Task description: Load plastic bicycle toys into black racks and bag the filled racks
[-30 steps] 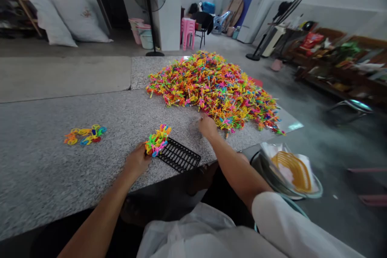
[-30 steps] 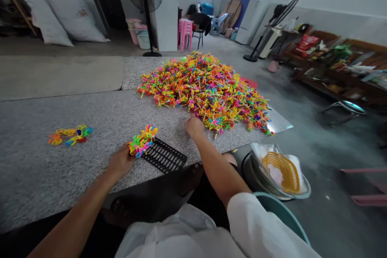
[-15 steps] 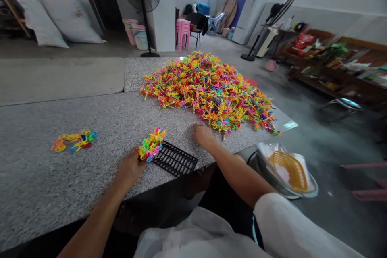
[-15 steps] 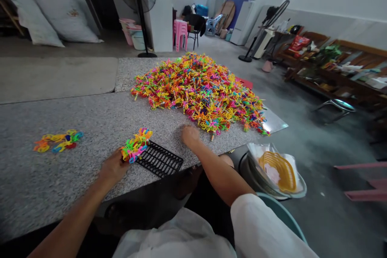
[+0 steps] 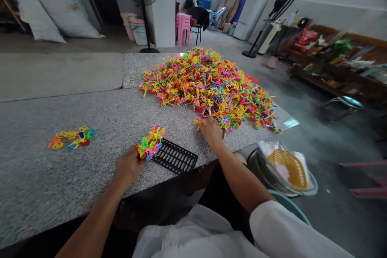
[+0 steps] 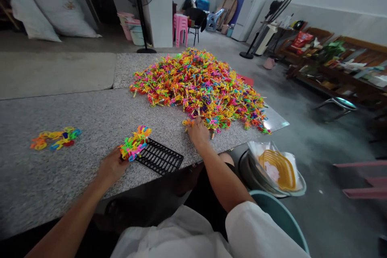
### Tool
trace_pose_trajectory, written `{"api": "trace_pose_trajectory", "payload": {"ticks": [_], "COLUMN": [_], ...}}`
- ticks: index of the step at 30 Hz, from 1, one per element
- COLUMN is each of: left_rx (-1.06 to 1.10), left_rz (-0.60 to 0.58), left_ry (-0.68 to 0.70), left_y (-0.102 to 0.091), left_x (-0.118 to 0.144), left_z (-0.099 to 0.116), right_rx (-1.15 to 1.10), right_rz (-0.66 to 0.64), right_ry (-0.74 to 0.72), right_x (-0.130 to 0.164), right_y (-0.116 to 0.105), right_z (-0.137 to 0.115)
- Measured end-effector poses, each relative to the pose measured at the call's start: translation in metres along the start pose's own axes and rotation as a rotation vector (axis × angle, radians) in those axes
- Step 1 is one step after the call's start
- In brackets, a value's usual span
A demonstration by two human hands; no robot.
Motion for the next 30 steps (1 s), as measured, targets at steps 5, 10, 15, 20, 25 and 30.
{"api": "trace_pose_trajectory", "payload": {"ticks": [5, 10, 15, 20, 25, 30], "left_rx": [-0.009, 0.003, 0.011, 0.042, 0.082, 0.061], "left_rz": [0.013, -0.009, -0.023, -0.011, 0.021, 0.018], "left_ry": [-0.005, -0.014, -0.011, -0.002, 0.026, 0.021], "left_y": [0.001, 0.000, -0.003, -0.001, 0.002, 0.003], "left_x": [0.000, 0.002, 0.003, 0.004, 0.003, 0.002], "left_z": [0.001, 0.004, 0.011, 0.011, 0.005, 0.001], "right_rx": [-0.002, 0.029, 0.075, -0.048, -0.613, -1.039], "right_rz": [-0.093, -0.149, -0.248, -0.263, -0.277, -0.448], "right_ry": [0.052, 0.038, -0.021, -0.050, -0.012, -0.019], "right_x": [0.009, 0.012, 0.017, 0.020, 0.037, 0.059], "right_y": [0.010, 0.001, 0.000, 0.002, 0.013, 0.033], "right_z": [-0.002, -0.001, 0.009, 0.013, 0.002, -0.024]}}
Point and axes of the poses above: each hand's wrist, its own x-axis away from the middle knuckle, its own y-axis out of the palm, z = x × y, the point moved 5 cm from there along -x, towards the middle knuckle, and after that the axes turned 4 degrees about -x, right-handed, at the moved point
